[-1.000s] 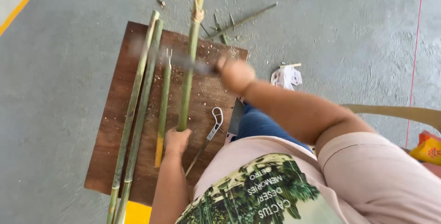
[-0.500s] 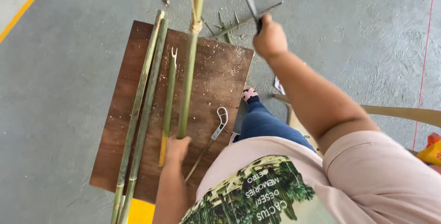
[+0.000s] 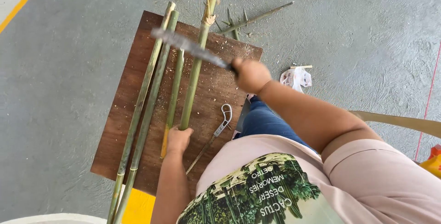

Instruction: Cutting and sharpening bamboo poles using a machete.

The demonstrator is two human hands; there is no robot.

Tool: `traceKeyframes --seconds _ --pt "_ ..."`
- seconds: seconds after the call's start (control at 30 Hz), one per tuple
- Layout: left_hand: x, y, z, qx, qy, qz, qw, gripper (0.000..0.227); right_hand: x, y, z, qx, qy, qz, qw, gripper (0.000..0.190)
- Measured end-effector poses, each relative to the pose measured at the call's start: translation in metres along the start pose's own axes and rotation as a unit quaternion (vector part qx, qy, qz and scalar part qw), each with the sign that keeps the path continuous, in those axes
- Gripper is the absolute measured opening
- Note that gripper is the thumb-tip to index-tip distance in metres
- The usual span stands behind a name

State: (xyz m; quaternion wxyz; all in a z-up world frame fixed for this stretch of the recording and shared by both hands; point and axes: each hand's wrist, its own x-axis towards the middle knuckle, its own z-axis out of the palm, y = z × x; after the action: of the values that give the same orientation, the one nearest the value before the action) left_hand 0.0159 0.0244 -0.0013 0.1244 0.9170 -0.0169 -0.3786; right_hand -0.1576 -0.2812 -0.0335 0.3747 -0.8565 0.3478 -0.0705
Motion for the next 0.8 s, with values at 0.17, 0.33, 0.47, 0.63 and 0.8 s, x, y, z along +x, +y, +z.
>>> traceKeyframes --seconds 0.17,0.33,0.47,0.63,0.8 --pt "0.004 -0.006 0.004 0.033 0.024 0.031 0.999 0.039 -0.026 -0.068 0.033 -0.058 -0.227 -0.080 0.969 0.024" --pt "0.011 -0.016 0.005 0.026 0.033 0.029 0.999 0.040 0.034 0.003 0.007 -0.129 -0.177 -0.002 0.976 0.023" --pt "0.031 -0.047 0.015 0.007 0.032 0.072 0.997 0.041 0.089 0.128 -0.016 0.050 0.167 0.211 0.962 0.017" --pt "0.030 -0.044 0.012 0.009 0.042 0.010 0.999 0.042 0.031 0.069 -0.002 0.059 0.110 0.187 0.974 0.025" --pt "0.011 -0.015 -0.002 0.007 0.036 -0.010 0.999 0.037 0.000 0.078 0.035 0.160 0.167 0.152 0.961 0.030"
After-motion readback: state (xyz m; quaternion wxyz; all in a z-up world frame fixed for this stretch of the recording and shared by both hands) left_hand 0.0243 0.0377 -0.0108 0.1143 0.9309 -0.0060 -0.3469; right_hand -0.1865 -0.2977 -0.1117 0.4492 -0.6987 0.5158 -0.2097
